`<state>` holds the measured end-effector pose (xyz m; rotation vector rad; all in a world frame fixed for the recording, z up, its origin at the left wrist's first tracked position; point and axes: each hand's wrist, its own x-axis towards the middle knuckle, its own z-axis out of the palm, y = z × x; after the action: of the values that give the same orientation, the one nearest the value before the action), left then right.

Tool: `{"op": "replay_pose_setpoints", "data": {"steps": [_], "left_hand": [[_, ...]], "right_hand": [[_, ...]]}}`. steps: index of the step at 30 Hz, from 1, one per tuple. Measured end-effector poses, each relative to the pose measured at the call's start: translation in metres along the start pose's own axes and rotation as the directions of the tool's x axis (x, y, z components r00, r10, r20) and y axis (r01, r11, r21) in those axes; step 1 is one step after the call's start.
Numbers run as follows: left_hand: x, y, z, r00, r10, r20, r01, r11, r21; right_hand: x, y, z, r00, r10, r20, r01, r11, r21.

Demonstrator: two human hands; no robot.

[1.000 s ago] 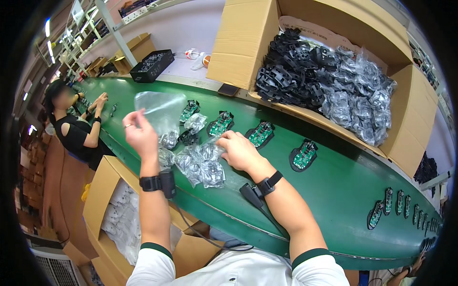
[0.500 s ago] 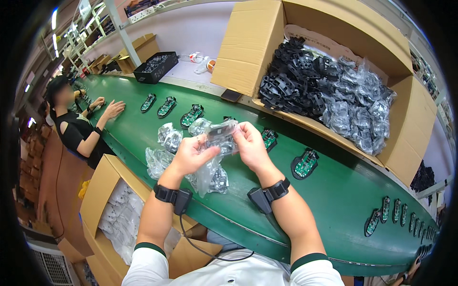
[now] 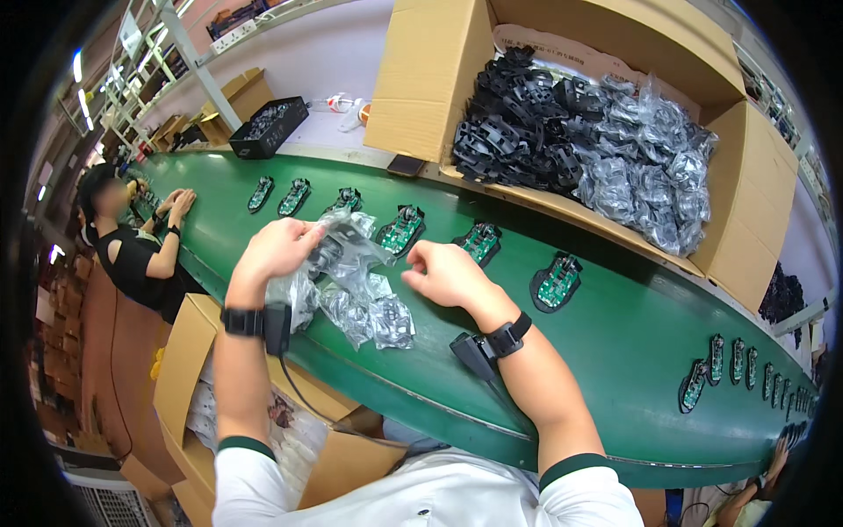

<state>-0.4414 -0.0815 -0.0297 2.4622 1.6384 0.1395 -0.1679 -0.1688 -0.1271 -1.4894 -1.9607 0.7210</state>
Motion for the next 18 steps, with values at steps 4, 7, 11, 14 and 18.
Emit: {"op": "replay_pose_setpoints", "data": {"steps": [4,7,11,14,18], "left_hand": [[0.003,-0.005,-0.014,0.998,-0.069,0.007,0.069,0.997,0.047],[0.011,-0.004,-0.031,0.967,-0.155,-0.202,0.141,0.987,-0.084],[0.013,-0.018,-0.016,0.611,-0.093,-0.786,-0.191,0.946,-0.261],[0.007,-0.003,0.008,0.375,-0.099,-0.922,-0.510,0.808,-0.294],[-0.015,0.024,0.048,0.687,-0.063,-0.724,-0.688,0.267,-0.675]], "right_hand": [[-0.015,-0.010,0.017,0.967,-0.148,0.208,0.160,0.986,-0.043],[-0.011,-0.011,0.026,0.949,-0.178,0.260,0.195,0.980,-0.041],[-0.008,-0.012,0.013,0.947,-0.188,0.262,0.175,0.982,0.073],[-0.007,-0.009,0.004,0.953,-0.298,0.061,0.279,0.936,0.215],[-0.007,-0.002,-0.005,0.998,-0.037,0.041,0.005,0.798,0.603]]}}
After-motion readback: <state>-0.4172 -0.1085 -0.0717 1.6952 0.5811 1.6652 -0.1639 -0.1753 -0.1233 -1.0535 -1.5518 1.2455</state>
